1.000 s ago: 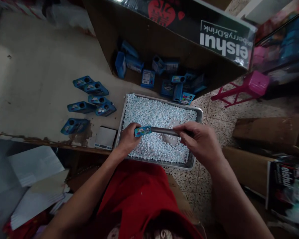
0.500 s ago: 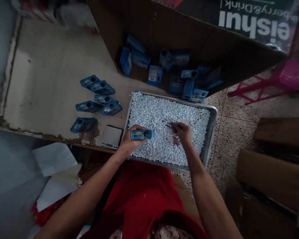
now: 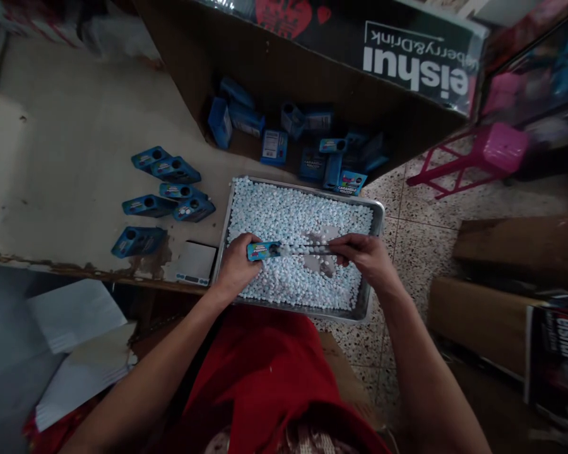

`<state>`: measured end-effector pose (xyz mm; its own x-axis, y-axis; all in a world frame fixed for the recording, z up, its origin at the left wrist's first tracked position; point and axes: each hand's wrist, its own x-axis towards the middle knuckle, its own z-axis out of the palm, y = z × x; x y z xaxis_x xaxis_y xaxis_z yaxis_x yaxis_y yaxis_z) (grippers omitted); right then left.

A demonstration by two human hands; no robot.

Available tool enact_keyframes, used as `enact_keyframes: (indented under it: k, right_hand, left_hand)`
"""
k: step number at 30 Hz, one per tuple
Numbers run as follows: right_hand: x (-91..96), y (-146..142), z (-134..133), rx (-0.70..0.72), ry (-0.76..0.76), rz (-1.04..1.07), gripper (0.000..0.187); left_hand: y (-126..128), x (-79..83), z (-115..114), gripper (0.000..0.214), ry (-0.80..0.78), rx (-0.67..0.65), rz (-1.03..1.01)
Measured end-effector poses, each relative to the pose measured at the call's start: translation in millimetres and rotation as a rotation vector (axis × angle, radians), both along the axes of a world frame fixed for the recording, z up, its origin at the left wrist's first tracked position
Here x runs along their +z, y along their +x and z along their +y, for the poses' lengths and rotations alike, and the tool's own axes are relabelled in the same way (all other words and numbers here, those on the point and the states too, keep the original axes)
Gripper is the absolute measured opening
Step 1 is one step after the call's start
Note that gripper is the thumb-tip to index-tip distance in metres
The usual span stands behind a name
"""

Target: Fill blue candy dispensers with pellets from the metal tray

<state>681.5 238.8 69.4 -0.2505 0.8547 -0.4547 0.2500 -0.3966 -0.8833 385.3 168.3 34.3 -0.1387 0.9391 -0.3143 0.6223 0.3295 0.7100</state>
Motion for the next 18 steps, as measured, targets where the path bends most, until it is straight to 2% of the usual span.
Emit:
enact_keyframes:
  k: [5,9,14,18]
  right_hand:
    - [57.7,-23,10,0.187,0.165,-0.252,0.016]
    - [90.5,-39,6,0.323,0.350,-0.452,0.018]
    - [108.7,-50,-7,0.403,0.542,-0.484,0.019]
    - [106.2,-44,-21,0.386,0.578,-0.499,0.019]
  left_hand:
    - [13,-2.6,0,0.031,0.044,-0.033,-0.022]
    - [19,-12.1,-6,0.029,0.041,0.021,-0.070]
    - [19,-20.7,-12,0.032,0.019,0.107,-0.269]
    - [21,-27.1,-11,0.034,0.032,0.148,-0.393]
